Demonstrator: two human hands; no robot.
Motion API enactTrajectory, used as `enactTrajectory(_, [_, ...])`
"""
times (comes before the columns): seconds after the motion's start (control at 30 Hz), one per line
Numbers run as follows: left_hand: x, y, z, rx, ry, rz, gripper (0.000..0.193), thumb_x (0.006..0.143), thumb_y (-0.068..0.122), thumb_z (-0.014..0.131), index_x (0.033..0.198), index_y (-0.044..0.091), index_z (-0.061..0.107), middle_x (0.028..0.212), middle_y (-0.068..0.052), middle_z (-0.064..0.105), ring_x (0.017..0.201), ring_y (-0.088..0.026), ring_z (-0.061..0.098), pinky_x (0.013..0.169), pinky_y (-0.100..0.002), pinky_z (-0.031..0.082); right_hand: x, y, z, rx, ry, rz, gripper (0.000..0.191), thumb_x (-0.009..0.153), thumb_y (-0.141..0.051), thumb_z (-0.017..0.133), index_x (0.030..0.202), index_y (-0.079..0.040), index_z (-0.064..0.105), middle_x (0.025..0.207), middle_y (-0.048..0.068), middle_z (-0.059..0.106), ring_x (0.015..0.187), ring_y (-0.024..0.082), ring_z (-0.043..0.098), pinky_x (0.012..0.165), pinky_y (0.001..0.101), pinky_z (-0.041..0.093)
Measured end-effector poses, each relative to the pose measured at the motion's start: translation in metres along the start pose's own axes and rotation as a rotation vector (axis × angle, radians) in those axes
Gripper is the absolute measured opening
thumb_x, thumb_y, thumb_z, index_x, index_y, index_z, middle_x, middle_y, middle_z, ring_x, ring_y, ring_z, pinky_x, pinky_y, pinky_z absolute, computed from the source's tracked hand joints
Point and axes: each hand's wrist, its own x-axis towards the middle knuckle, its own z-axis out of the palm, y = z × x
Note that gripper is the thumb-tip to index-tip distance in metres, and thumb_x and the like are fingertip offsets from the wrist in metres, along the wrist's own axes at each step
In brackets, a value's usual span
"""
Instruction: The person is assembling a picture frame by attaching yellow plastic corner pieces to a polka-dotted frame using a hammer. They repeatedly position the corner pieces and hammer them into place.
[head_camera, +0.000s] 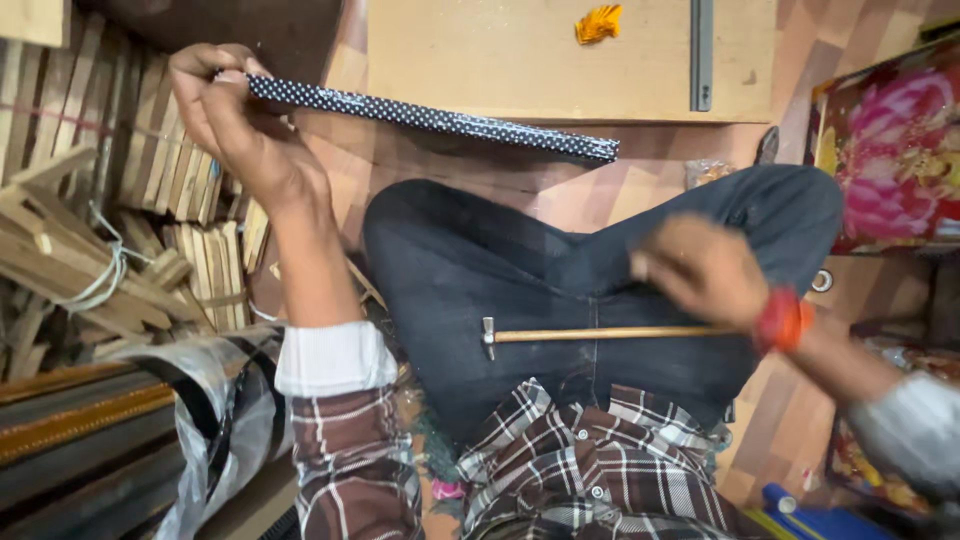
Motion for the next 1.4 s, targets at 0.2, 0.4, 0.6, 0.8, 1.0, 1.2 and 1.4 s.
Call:
enactTrajectory(0.2, [-0.040, 0.027, 0.075, 1.165, -0.460, 0.492, 0.016, 0.101, 0.011, 0.059, 0.110, 0.003, 0.068, 0.122, -0.012, 0.066, 0.128, -0.031, 0.056, 0.121, -0.056, 0.031, 0.150, 0.127, 0.020, -0.049, 0.192, 0.103, 0.028, 0.097, -0.011, 0.068, 0.125, -0.003, 0.070, 0.103, 0.015, 0.070, 0.091, 0.032, 0.069, 0.081, 0.0426, 0.054])
enactTrajectory(0.4, [-0.093, 0.027, 0.142, 1.162, -0.928, 0.458, 0.030, 0.096, 0.035, 0.072, 0.112, 0.010, 0.069, 0.102, -0.005, 0.064, 0.103, -0.026, 0.061, 0.098, -0.044, 0.043, 0.221, 0.165, 0.059, -0.192, 0.366, 0.346, 0.021, 0.093, -0.021, 0.079, 0.104, -0.003, 0.076, 0.097, 0.020, 0.073, 0.091, 0.039, 0.068, 0.081, 0.0460, 0.053])
enactTrajectory(0.6, [-0.088, 0.028, 0.141, 1.086, -0.864, 0.490, 0.031, 0.098, 0.034, 0.069, 0.118, 0.011, 0.066, 0.108, -0.004, 0.063, 0.108, -0.024, 0.062, 0.104, -0.040, 0.044, 0.211, 0.178, 0.046, -0.005, 0.333, 0.379, 0.021, 0.090, -0.017, 0.085, 0.099, 0.001, 0.078, 0.092, 0.021, 0.075, 0.080, 0.028, 0.074, 0.074, 0.0398, 0.058])
enactTrajectory(0.8, [-0.086, 0.016, 0.144, 0.956, -0.750, 0.436, 0.025, 0.101, 0.028, 0.069, 0.121, 0.014, 0.065, 0.118, -0.002, 0.064, 0.109, -0.022, 0.064, 0.099, -0.036, 0.045, 0.185, 0.172, 0.011, 0.461, 0.320, 0.394, 0.015, 0.104, -0.007, 0.077, 0.102, 0.007, 0.071, 0.092, 0.014, 0.072, 0.083, 0.019, 0.074, 0.070, 0.0305, 0.059])
enactTrajectory(1.0, [-0.086, 0.013, 0.150, 0.915, -0.664, 0.384, 0.028, 0.103, 0.017, 0.066, 0.132, 0.016, 0.064, 0.125, -0.001, 0.066, 0.110, -0.020, 0.066, 0.096, -0.034, 0.047, 0.159, 0.098, -0.030, 0.800, 0.413, 0.186, 0.019, 0.111, -0.005, 0.066, 0.126, 0.006, 0.063, 0.109, 0.015, 0.075, 0.092, 0.019, 0.075, 0.079, 0.0276, 0.059])
enactTrajectory(1.2, [-0.088, 0.015, 0.156, 0.922, -0.610, 0.430, 0.034, 0.100, 0.018, 0.070, 0.134, 0.017, 0.066, 0.116, 0.000, 0.071, 0.102, -0.018, 0.068, 0.091, -0.033, 0.047, 0.122, -0.032, -0.044, 0.783, 0.452, -0.044, 0.013, 0.117, 0.001, 0.066, 0.121, 0.012, 0.066, 0.108, 0.017, 0.072, 0.095, 0.017, 0.072, 0.088, 0.0276, 0.059])
enactTrajectory(1.4, [-0.090, 0.015, 0.153, 0.858, -0.567, 0.407, 0.029, 0.097, 0.011, 0.071, 0.126, 0.016, 0.070, 0.102, -0.001, 0.074, 0.093, -0.019, 0.070, 0.085, -0.032, 0.048, 0.133, -0.078, -0.046, 0.479, 0.630, -0.089, 0.015, 0.094, 0.007, 0.073, 0.109, 0.009, 0.069, 0.108, 0.019, 0.065, 0.094, 0.018, 0.063, 0.081, 0.0293, 0.053])
